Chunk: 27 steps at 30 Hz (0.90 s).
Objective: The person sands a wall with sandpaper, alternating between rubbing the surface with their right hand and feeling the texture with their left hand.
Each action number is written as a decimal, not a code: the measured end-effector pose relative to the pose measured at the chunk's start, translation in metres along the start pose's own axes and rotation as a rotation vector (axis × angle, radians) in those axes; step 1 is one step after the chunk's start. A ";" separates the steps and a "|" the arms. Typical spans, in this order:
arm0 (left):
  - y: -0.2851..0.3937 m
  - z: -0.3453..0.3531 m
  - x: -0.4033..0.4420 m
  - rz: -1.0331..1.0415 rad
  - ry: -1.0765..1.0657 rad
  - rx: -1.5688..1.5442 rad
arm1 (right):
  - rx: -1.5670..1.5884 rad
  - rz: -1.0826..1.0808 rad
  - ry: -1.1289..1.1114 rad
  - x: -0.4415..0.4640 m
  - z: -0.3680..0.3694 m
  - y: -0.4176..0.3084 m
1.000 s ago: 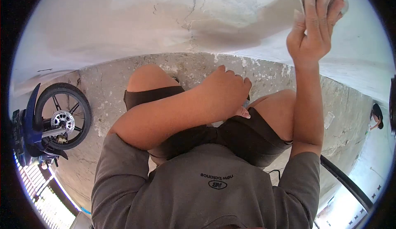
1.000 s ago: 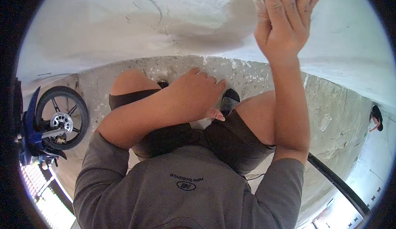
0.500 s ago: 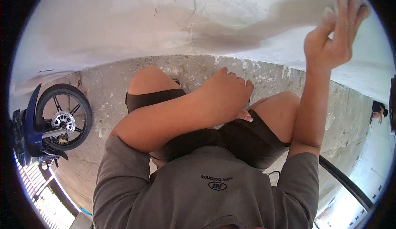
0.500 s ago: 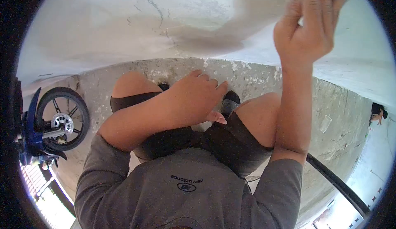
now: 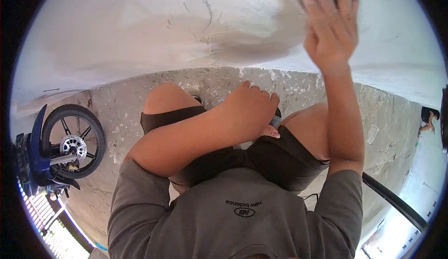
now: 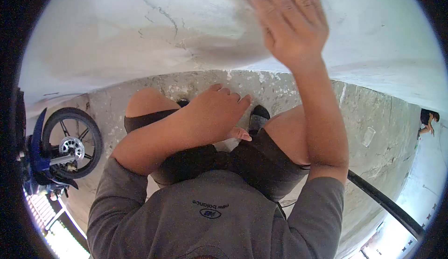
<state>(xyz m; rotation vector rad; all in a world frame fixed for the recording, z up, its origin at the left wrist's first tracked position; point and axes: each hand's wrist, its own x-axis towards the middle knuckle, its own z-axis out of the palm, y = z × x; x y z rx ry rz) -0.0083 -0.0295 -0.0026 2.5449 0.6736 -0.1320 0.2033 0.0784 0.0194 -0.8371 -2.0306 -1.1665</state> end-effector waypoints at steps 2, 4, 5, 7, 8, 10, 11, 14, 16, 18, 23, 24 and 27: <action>-0.001 0.001 -0.001 -0.013 0.012 -0.011 | -0.023 0.000 0.084 0.004 -0.001 0.038; -0.001 0.000 -0.004 -0.001 0.078 -0.007 | -0.086 0.361 -0.042 0.025 -0.040 0.013; -0.001 0.000 -0.004 -0.001 0.077 -0.010 | -0.085 0.361 -0.045 0.019 -0.022 0.019; -0.002 -0.001 -0.002 0.006 0.043 -0.026 | -0.124 -0.022 0.260 0.016 0.018 0.027; -0.002 -0.001 -0.001 0.014 0.042 -0.020 | 0.152 0.238 -0.060 -0.003 -0.009 -0.006; -0.002 -0.001 -0.001 0.004 0.016 0.000 | 0.149 0.122 -0.103 0.003 -0.022 -0.005; -0.001 -0.001 -0.001 0.007 0.020 0.004 | 0.159 0.001 -0.145 0.006 -0.023 -0.003; -0.002 -0.002 -0.004 -0.008 0.053 0.013 | 0.031 0.078 0.218 0.012 0.003 0.021; -0.001 -0.005 -0.005 -0.020 0.038 -0.025 | -0.019 0.055 0.314 0.015 0.011 0.032; -0.002 -0.004 -0.003 -0.016 0.024 -0.023 | 0.060 0.084 0.072 0.008 -0.004 -0.011; -0.001 0.001 -0.003 -0.029 0.016 -0.008 | 0.087 0.144 -0.142 0.026 -0.017 -0.015; -0.001 -0.001 -0.003 -0.016 0.016 -0.022 | 0.066 0.207 -0.106 0.031 -0.029 -0.018; -0.002 0.002 -0.003 -0.004 0.021 -0.025 | -0.045 0.198 -0.274 0.016 -0.020 -0.028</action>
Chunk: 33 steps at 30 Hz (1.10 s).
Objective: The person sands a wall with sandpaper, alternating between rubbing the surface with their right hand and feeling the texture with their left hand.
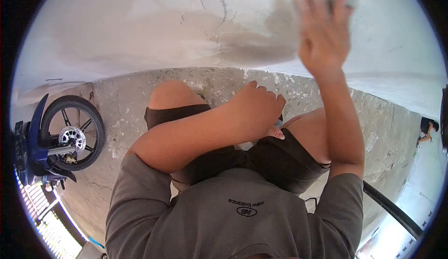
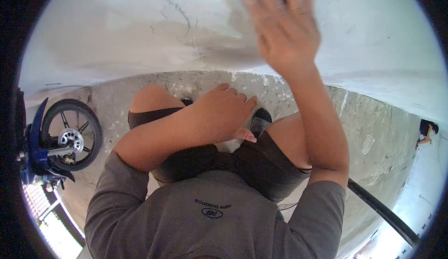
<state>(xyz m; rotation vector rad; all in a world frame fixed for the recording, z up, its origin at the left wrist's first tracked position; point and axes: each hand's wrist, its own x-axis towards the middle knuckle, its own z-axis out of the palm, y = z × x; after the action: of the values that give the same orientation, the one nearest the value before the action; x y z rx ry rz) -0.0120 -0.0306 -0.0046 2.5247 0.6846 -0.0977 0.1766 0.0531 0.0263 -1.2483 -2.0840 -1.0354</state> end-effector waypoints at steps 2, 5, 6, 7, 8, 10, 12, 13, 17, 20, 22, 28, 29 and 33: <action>-0.001 0.000 0.002 0.008 0.008 0.020 | 0.159 -0.056 0.039 -0.006 0.007 -0.004; -0.003 -0.001 0.001 -0.014 0.002 -0.002 | 0.178 -0.073 0.094 0.004 0.000 0.005; -0.002 -0.002 0.000 -0.001 0.026 -0.014 | 0.187 -0.075 0.091 0.006 0.004 0.004; -0.001 -0.001 -0.002 0.011 0.048 -0.028 | 0.211 -0.041 0.191 0.007 0.010 0.002; 0.000 0.000 -0.003 0.006 0.043 -0.036 | 0.232 -0.004 0.290 0.006 0.013 0.000; 0.000 -0.003 0.000 -0.006 -0.008 -0.037 | 0.266 -0.068 0.217 -0.006 0.018 -0.009; 0.000 -0.005 0.000 -0.011 -0.025 -0.034 | 0.332 -0.205 0.067 -0.012 0.023 -0.020; 0.000 -0.005 0.000 -0.023 -0.042 -0.043 | 0.339 -0.210 0.079 -0.008 0.022 -0.014; 0.001 -0.005 -0.005 -0.010 -0.016 -0.064 | 0.009 -0.276 0.432 0.018 0.023 0.026; 0.001 -0.005 -0.002 0.019 0.002 -0.035 | -0.256 -0.107 -0.342 0.027 -0.003 -0.025; -0.002 -0.002 -0.001 0.008 -0.021 -0.020 | 0.210 -0.213 0.227 0.003 0.029 -0.017; 0.002 -0.005 -0.001 0.005 0.020 -0.044 | 0.195 -0.056 0.420 0.032 -0.018 0.025; 0.002 -0.005 0.000 0.008 0.024 -0.044 | 0.183 -0.020 0.572 0.022 -0.012 0.051; -0.001 -0.001 0.001 0.010 0.001 -0.011 | 0.097 0.242 0.716 0.011 -0.043 0.094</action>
<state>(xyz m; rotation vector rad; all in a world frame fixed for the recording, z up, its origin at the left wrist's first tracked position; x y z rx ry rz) -0.0121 -0.0291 -0.0048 2.5170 0.6717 -0.0886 0.2565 0.0512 0.0932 -0.8730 -1.3813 -1.0526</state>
